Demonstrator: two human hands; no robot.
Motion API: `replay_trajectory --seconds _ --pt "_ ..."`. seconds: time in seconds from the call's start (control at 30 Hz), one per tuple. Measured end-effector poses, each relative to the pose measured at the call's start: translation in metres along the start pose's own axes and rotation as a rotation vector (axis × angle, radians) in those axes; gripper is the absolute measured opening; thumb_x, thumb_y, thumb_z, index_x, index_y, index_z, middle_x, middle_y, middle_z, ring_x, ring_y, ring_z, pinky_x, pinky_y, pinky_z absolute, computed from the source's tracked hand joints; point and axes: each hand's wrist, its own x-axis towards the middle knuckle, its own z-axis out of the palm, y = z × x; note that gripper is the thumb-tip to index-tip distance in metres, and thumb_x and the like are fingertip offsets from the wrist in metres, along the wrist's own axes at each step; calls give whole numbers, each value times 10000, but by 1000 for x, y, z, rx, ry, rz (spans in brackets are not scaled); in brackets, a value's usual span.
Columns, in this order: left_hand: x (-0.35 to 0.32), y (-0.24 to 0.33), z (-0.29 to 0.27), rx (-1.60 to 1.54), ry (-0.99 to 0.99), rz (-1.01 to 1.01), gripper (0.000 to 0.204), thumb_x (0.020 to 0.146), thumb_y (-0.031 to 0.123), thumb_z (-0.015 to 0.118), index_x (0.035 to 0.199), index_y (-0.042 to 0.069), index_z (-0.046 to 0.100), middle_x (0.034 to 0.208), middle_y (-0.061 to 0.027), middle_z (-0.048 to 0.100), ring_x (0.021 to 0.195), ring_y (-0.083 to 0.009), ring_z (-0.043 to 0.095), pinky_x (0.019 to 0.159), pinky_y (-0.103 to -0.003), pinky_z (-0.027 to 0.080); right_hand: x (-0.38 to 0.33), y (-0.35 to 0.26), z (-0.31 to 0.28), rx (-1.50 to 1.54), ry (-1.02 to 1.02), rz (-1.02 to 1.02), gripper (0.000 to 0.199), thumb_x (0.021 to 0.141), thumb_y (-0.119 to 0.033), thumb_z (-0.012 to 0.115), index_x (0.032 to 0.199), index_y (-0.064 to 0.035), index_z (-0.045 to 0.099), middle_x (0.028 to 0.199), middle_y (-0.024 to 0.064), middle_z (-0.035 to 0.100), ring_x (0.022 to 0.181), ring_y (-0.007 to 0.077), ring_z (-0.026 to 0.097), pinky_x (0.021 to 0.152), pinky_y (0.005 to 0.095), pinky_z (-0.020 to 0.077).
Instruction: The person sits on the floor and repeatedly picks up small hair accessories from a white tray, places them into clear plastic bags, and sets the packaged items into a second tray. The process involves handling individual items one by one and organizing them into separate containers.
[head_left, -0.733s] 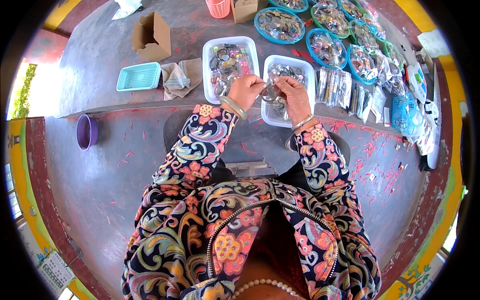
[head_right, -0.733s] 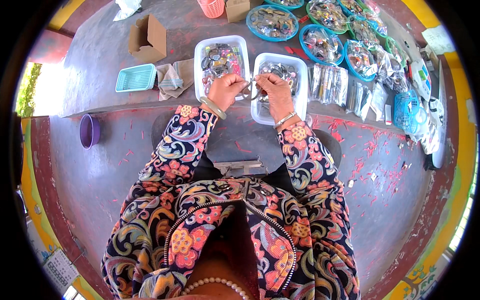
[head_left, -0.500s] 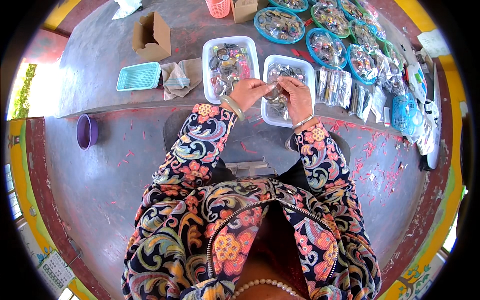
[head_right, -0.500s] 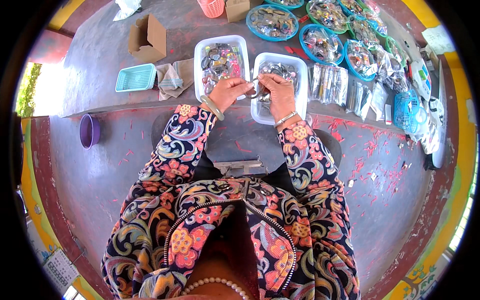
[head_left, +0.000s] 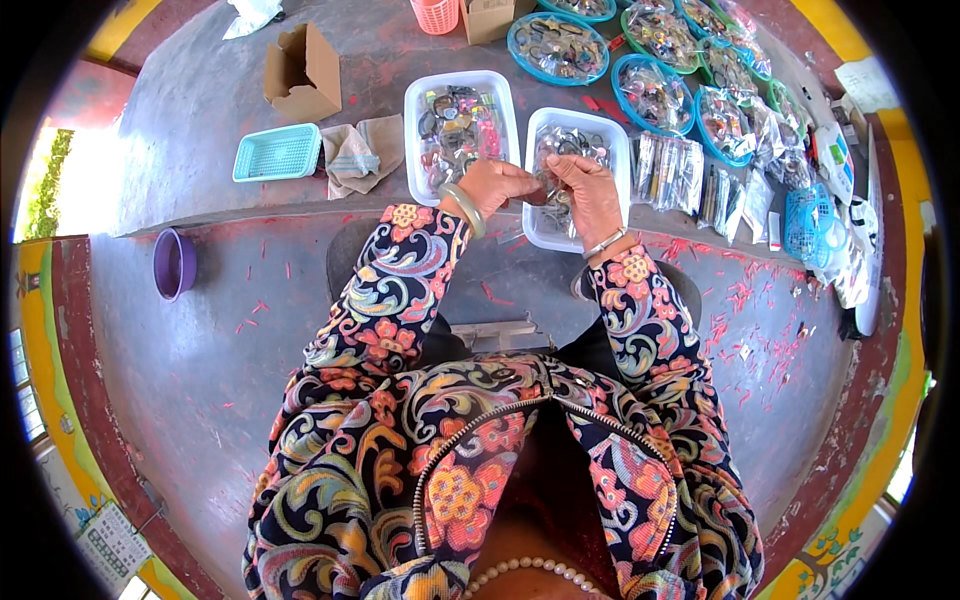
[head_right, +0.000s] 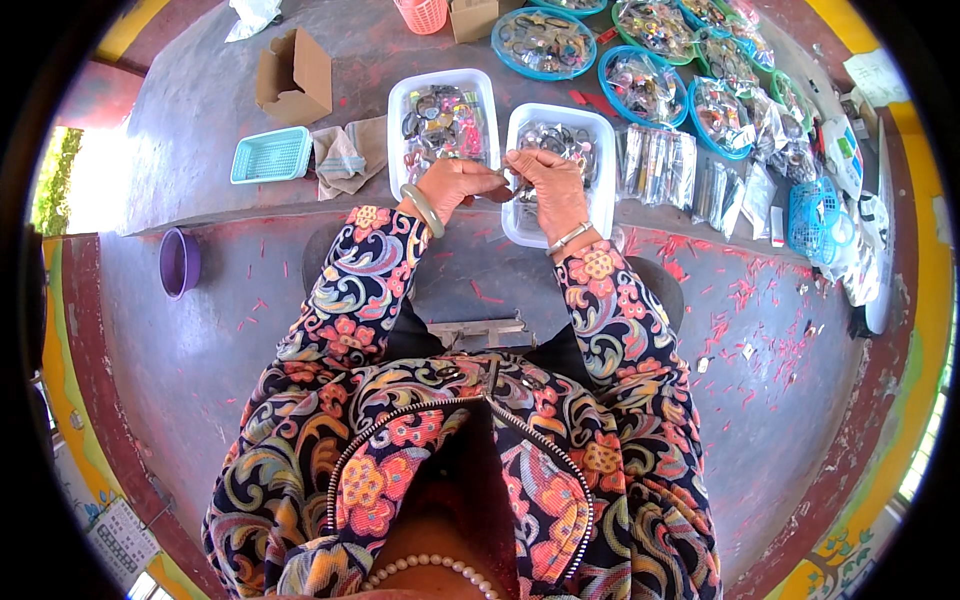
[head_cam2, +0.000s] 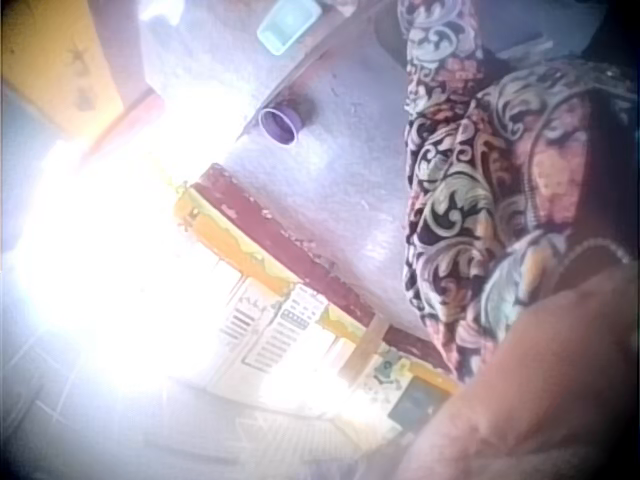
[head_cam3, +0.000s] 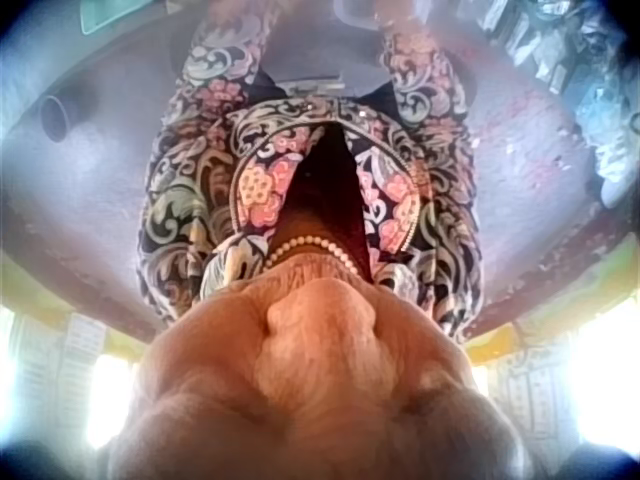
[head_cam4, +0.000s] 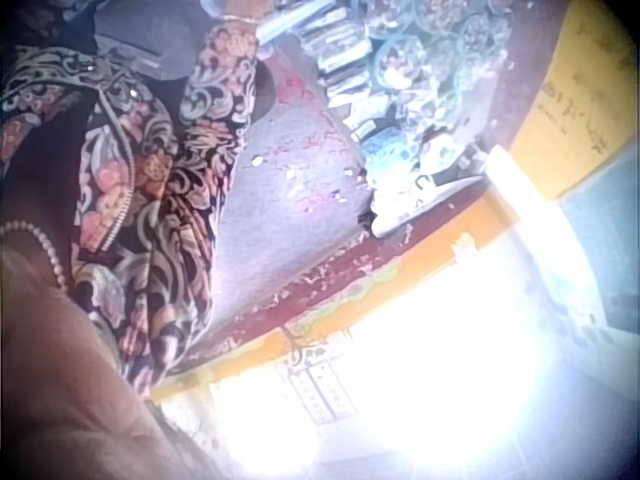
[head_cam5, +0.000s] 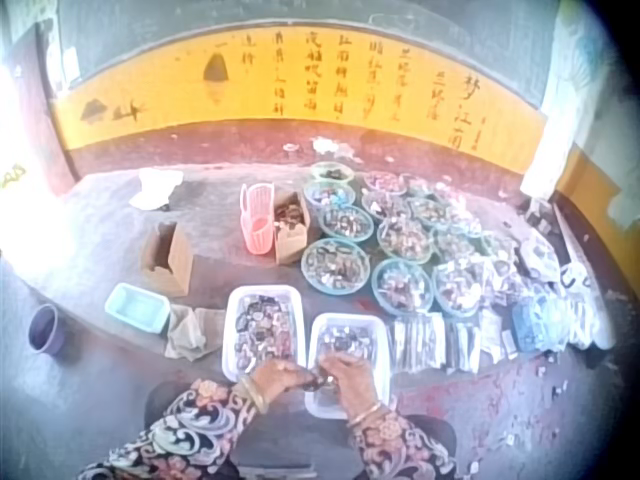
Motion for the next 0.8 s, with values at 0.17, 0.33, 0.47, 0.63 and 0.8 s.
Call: replay_trajectory --seconds 0.17,0.33,0.47,0.63,0.8 --pt "-4 5 2 -34 -19 23 261 751 250 607 926 58 633 820 -3 654 724 -61 562 567 -197 341 1 -1 2 8 103 -18 141 765 -118 642 800 19 642 703 19 608 629 69 499 597 194 380" --pt "0 -1 7 -69 -75 86 225 765 181 589 909 12 627 836 -32 654 737 -93 610 554 -175 401 0 -3 0 -16 174 -71 122 782 -102 620 787 19 631 716 25 608 633 76 504 611 195 390" --pt "2 -6 10 -34 -62 100 213 766 161 586 905 5 630 817 -45 653 723 -78 599 587 -183 417 -2 1 -1 48 212 -67 120 777 -104 628 795 15 628 733 27 607 641 75 497 613 193 386" --pt "-2 -10 14 55 29 87 194 752 180 591 863 27 634 776 -24 652 708 -60 591 555 -187 407 1 6 -11 -46 173 -8 186 784 -139 624 909 -2 615 757 13 599 659 71 507 595 183 383" --pt "3 -25 -11 49 386 -35 195 753 165 599 898 35 595 732 -33 641 647 -92 595 439 -230 374 5 4 -23 -235 135 16 361 802 -184 590 1120 -28 517 915 10 586 796 87 538 634 207 379"
